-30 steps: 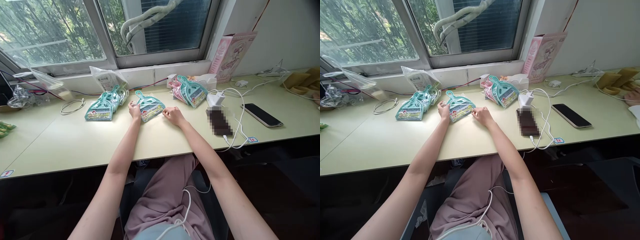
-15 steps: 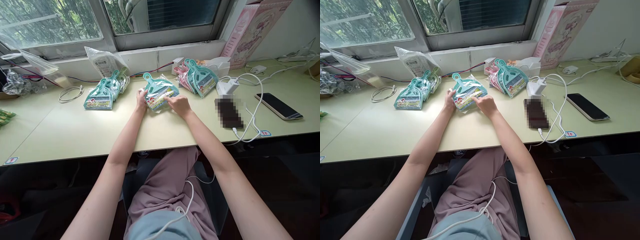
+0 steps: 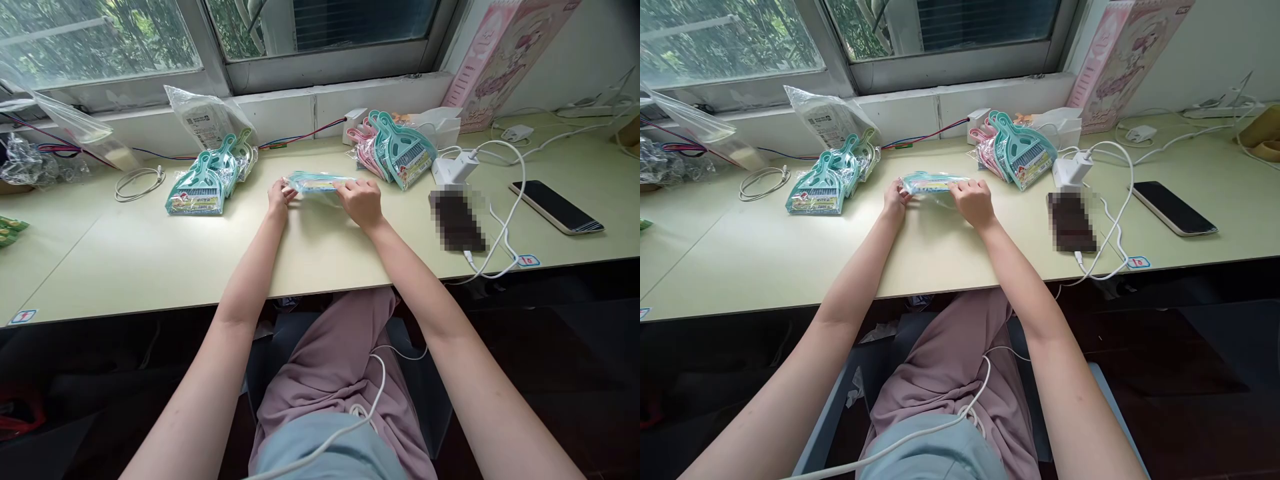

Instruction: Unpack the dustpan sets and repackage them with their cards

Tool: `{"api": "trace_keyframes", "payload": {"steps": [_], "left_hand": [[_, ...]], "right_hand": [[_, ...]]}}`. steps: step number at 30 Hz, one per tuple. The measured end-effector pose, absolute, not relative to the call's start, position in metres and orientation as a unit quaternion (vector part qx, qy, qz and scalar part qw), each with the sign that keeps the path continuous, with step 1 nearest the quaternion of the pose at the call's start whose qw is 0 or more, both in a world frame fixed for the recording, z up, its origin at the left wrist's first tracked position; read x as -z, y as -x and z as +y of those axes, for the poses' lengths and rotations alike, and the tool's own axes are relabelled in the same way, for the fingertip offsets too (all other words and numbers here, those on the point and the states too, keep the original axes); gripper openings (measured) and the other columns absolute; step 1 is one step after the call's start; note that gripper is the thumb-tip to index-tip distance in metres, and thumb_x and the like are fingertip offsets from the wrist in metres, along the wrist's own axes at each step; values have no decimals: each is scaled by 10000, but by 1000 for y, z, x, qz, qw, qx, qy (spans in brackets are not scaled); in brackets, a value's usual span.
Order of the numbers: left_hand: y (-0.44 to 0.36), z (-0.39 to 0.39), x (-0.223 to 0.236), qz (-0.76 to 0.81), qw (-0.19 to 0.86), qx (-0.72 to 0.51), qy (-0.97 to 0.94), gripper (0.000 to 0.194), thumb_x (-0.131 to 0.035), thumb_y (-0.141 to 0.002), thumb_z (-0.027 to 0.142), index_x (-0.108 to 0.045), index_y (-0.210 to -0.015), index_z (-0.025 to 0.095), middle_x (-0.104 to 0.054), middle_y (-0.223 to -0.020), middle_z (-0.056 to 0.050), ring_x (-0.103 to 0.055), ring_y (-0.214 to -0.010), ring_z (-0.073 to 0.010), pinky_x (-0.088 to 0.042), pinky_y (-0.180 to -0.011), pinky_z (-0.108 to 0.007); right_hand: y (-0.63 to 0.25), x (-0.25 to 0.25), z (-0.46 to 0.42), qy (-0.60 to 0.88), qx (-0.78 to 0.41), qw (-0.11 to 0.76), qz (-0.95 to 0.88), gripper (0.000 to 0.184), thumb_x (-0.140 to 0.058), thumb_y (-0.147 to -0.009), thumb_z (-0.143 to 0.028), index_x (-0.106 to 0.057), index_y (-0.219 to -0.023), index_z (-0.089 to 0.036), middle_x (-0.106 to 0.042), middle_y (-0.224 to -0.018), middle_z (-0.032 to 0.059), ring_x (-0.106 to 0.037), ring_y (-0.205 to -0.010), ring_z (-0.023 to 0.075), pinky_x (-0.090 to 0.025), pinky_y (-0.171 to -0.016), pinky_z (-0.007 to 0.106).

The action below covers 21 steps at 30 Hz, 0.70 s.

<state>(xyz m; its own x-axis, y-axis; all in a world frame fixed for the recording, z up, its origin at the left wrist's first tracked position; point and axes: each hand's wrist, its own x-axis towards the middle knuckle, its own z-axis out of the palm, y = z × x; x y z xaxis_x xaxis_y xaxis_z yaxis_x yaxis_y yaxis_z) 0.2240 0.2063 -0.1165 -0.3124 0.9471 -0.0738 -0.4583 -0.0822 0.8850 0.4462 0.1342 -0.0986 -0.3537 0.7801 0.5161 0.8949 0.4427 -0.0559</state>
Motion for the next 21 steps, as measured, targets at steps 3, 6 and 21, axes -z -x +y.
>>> {"api": "trace_keyframes", "payload": {"steps": [3, 6, 21], "left_hand": [[-217, 202, 113, 471, 484, -678, -289, 117, -664, -831, 231, -589, -776, 160, -671, -921, -81, -687, -927, -201, -598, -847, -339], [-214, 198, 108, 485, 456, -683, -300, 81, -656, -807, 207, -603, -767, 161, -654, -934, -86, -668, -960, -212, -602, -823, -344], [-232, 165, 91, 414, 479, -504, -588, 456, -788, -764, 376, -625, -1175, 266, -622, -1344, -98, -591, -1254, -241, -477, -1022, -372]], "right_hand": [[-449, 98, 133, 531, 114, 270, -795, 441, -302, -1027, -360, -633, -1303, -264, -679, -1036, 123, -538, -1092, 311, -362, -983, 502], [-449, 95, 129, 546, 116, 286, -779, 409, -353, -1011, -408, -634, -1288, -301, -636, -1168, 122, -489, -1202, 344, -333, -1029, 536], [-468, 87, 152, 571, 6, 552, -608, 447, -312, -994, -383, -685, -1178, -220, -518, -1334, 155, -479, -1257, 297, -383, -1059, 591]]}}
